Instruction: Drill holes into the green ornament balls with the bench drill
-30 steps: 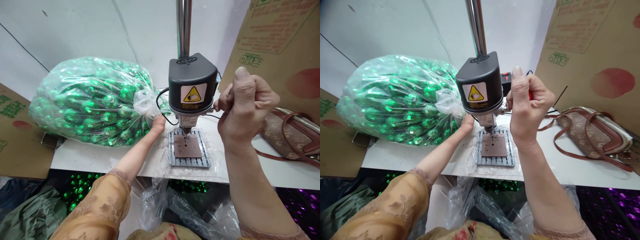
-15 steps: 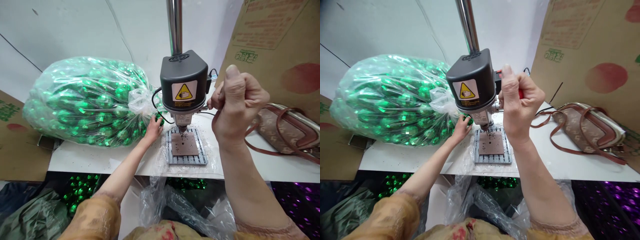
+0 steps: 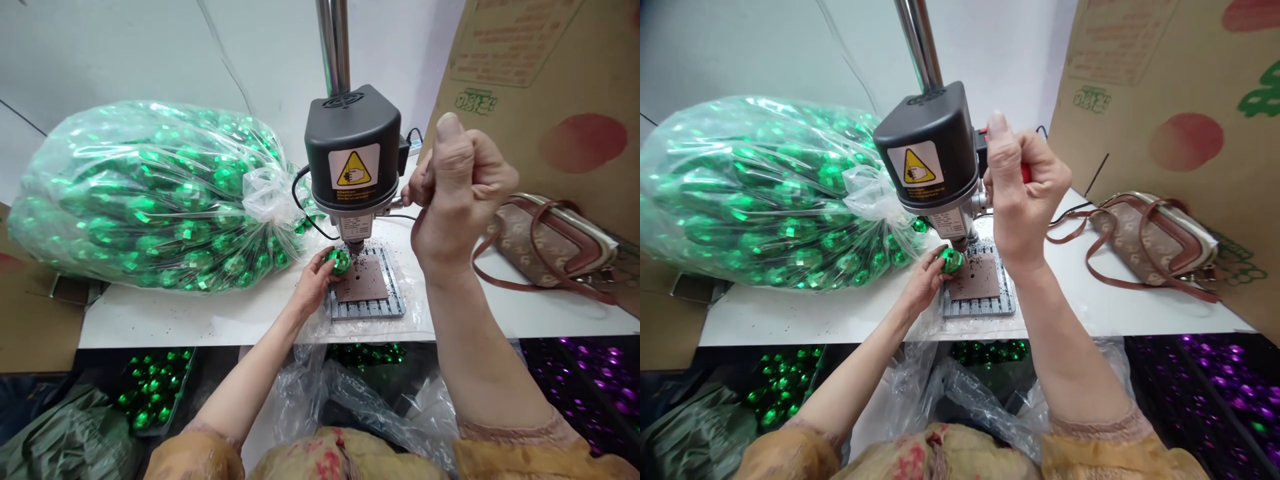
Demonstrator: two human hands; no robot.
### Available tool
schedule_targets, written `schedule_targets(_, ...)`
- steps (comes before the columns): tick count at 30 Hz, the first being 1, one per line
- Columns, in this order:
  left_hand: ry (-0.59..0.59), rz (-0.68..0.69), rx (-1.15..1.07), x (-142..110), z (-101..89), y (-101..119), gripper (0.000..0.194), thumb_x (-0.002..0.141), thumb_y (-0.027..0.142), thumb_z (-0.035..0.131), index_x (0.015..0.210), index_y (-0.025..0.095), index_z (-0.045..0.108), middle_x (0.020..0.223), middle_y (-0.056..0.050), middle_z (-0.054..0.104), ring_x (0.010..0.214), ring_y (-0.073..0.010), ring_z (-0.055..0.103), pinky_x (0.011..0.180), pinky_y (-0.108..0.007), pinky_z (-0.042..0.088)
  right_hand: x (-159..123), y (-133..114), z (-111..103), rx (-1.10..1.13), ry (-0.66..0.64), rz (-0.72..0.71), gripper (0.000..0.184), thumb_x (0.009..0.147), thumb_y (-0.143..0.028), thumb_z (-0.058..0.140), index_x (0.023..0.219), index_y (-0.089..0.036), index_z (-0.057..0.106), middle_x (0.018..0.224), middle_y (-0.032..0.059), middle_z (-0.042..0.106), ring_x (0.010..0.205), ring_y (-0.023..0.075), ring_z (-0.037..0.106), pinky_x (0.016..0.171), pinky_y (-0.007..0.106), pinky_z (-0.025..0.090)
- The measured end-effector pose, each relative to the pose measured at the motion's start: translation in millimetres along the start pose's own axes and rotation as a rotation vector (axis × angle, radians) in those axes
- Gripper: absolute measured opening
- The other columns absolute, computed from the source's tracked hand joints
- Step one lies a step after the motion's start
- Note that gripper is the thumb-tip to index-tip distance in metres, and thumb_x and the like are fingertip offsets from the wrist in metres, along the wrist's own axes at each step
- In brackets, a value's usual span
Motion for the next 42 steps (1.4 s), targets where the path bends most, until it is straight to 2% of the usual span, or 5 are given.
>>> schedule_targets(7, -0.042, 0.142, 0.316, 3.2, 4.6, -3.9, 0.060, 0.071, 0.047, 0.088, 0.119, 0.019, 0.065, 0.110, -0.008, 0.074, 0.099, -0.0202, 0.068, 0.087, -0.032, 0.054, 0.4, -0.3, 0.5, 0.085, 0.011, 0.019, 0.049, 0.087, -0.048, 0.064, 0.058, -0.021, 0.035, 0.047, -0.0090, 0.033, 0.042, 0.0023, 0.031, 0.043, 0.026, 0.025)
schedule_targets(12, -0.058, 0.183, 0.454, 1.4, 12.1, -6.6, 0.059, 0.074, 0.051, 0.085, 0.119, 0.018, 0.067, 0.101, -0.007, 0.074, 0.090, -0.0202, 0.068, 0.081, -0.032, 0.055, 0.3, -1.3, 0.7, 0.087, 0.013, 0.027, 0.051, 0.086, -0.050, 0.066, 0.058, -0.021, 0.034, 0.047, -0.0090, 0.033, 0.042, 0.0030, 0.031, 0.045, 0.027, 0.025)
schedule_targets(18, 0.017, 0.311, 0.752, -7.9, 20.1, -0.6, 0.054, 0.075, 0.040, 0.087, 0.123, 0.021, 0.071, 0.108, -0.010, 0.071, 0.102, -0.0272, 0.066, 0.091, -0.041, 0.054, 0.2, -0.5, 0.9, -0.008, -0.010, 0.013, 0.054, 0.087, -0.059, 0.060, 0.060, -0.023, 0.030, 0.049, -0.0079, 0.030, 0.044, 0.0040, 0.029, 0.046, 0.028, 0.026)
schedule_targets(33, -0.058, 0.315, 0.630, -6.3, 26.6, -14.3, 0.056, 0.079, 0.038, 0.085, 0.129, 0.021, 0.065, 0.127, -0.012, 0.068, 0.118, -0.0299, 0.064, 0.106, -0.046, 0.050, -24.3, -1.9, -14.6, 0.014, 0.084, -0.058, 0.055, 0.091, -0.043, 0.062, 0.057, -0.021, 0.024, 0.046, -0.0073, 0.027, 0.041, 0.0051, 0.028, 0.043, 0.027, 0.026)
schedule_targets(42, -0.060, 0.332, 0.654, -7.5, 27.9, -14.5, 0.055, 0.081, 0.039, 0.083, 0.130, 0.021, 0.064, 0.127, -0.012, 0.067, 0.119, -0.0298, 0.063, 0.107, -0.046, 0.049, -36.2, -5.8, -20.0, 0.067, 0.023, -0.102, 0.054, 0.090, -0.032, 0.060, 0.058, -0.018, 0.019, 0.047, -0.0067, 0.021, 0.043, 0.0025, 0.025, 0.046, 0.026, 0.029)
Point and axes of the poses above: each hand's wrist, its own x-axis towards the middle knuckle, its own z-axis out of the palm, y = z × x, the point moved 8 cm from there along x, towards the middle knuckle
